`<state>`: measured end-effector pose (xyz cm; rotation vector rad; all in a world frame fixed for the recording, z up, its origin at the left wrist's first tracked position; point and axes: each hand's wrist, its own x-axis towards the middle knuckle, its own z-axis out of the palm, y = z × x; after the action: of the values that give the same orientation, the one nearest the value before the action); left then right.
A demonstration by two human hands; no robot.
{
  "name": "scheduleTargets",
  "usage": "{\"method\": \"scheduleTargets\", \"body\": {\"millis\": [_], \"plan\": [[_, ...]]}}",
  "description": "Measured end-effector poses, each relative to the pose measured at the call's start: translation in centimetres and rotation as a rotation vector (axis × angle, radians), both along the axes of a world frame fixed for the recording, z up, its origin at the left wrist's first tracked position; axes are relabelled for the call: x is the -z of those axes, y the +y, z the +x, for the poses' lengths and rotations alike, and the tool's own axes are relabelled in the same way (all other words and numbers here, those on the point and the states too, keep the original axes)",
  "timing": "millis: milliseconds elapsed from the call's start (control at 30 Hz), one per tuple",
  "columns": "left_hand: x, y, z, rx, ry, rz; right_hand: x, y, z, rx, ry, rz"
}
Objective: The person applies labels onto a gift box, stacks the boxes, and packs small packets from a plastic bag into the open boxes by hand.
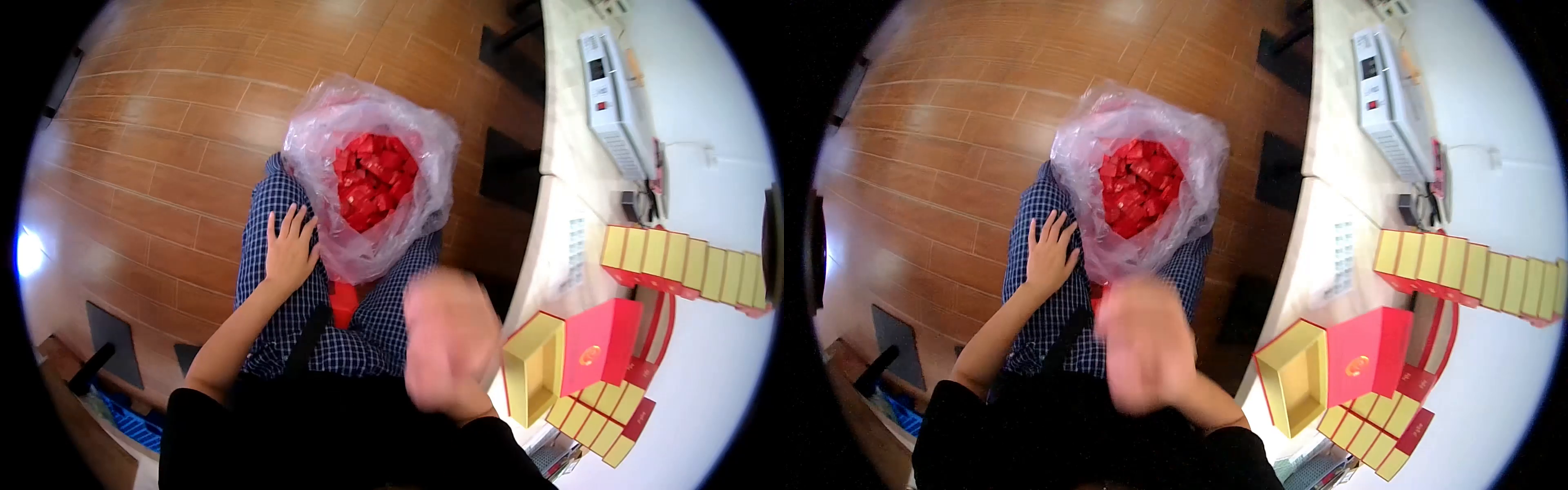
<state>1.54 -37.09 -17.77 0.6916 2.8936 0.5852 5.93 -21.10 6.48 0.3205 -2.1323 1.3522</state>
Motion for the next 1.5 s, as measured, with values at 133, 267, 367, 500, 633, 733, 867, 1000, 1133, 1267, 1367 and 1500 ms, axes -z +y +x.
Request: {"method": "scheduleTargets", "body": {"millis": [133, 267, 367, 500, 633, 733, 867, 1000, 1133, 1267, 1367, 1500], "plan": [[1.0, 1.8, -4.6, -0.011, 0.046, 0.076, 20.0, 6.6, -6.9, 0.26, -0.574, -0.527], [3.8, 4.9, -10.2, -0.065, -0.215, 0.298, 32.2, 10.8, -6.9, 0.381, -0.96, -0.412], [5.6, 8.3, -14.8, -0.166, -0.455, 0.508, 37.1, 12.2, -8.0, 0.355, -1.084, -0.129], [7.4, 12.6, -20.1, -0.279, -0.716, 0.871, 46.6, 14.2, -9.9, 0.24, -1.189, 0.156], [6.8, 13.4, -22.7, -0.489, -1.071, 1.032, 52.2, 14.2, -13.3, 0.091, -1.229, 0.467], [6.8, 13.0, -22.7, -0.647, -1.171, 1.041, 53.6, 13.7, -16.2, 0.021, -1.402, 0.543], [7.5, 12.7, -23.0, -0.757, -1.218, 1.08, 54.7, 13.1, -16.5, -0.09, -1.52, 0.683], [7.8, 12.3, -23.2, -0.817, -1.237, 1.122, 54.0, 12.8, -15.1, -0.104, -1.468, 0.733], [6.9, 12.8, -23.1, -0.824, -1.248, 1.131, 53.9, 13.2, -14.7, -0.172, -1.336, 0.832], [7.0, 12.8, -22.9, -0.796, -1.227, 1.138, 55.0, 12.9, -14.9, -0.224, -1.284, 0.852], [7.4, 12.7, -22.9, -0.789, -1.222, 1.147, 54.6, 12.9, -15.1, -0.411, -1.439, 0.925], [7.3, 13.1, -23.0, -0.749, -1.244, 1.128, 52.5, 11.5, -13.3, -0.333, -1.244, 0.944]]}}
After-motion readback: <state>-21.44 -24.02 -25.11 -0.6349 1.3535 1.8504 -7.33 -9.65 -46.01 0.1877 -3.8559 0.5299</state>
